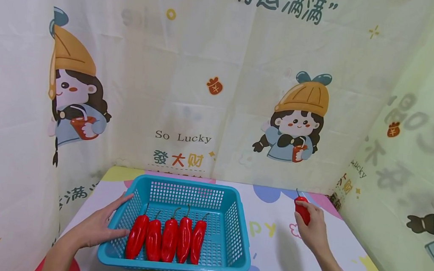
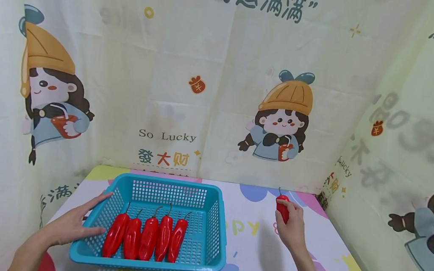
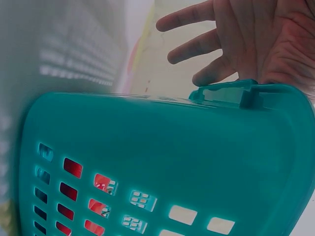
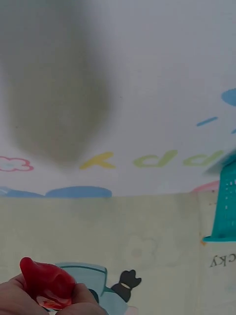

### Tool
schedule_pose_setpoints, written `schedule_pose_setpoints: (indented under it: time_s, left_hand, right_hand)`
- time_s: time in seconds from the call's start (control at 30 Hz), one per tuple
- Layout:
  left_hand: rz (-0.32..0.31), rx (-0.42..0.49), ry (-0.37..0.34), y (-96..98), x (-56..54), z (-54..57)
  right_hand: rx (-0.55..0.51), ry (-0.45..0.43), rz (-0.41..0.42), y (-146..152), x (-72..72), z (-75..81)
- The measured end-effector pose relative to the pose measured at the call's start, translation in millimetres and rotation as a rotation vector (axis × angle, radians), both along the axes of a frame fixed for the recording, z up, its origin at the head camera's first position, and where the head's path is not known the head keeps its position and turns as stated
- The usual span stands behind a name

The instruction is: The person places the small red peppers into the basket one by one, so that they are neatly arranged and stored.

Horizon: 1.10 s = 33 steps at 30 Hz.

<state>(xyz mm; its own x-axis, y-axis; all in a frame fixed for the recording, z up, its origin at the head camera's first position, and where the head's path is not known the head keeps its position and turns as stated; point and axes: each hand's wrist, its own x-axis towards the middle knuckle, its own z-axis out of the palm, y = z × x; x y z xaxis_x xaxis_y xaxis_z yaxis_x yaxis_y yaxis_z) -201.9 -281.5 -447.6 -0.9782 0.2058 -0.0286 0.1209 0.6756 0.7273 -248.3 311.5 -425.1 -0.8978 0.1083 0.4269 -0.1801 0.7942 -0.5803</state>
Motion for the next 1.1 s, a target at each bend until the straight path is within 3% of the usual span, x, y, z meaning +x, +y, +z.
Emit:
schedule_pose_setpoints:
  time_s: [0.53,1.1]
  left_hand:
    - [0.012,0.000,-0.012,0.9,-0.7,1.8]
    - [0.006,0.006,-0.007,0.8,-0.3,0.0]
  right_hand:
    - [-0.040,-0.001,0.085,-31.9,7.1,21.6]
    - [-0.107,-0.054,0.148,-54.1,18.5,28.6]
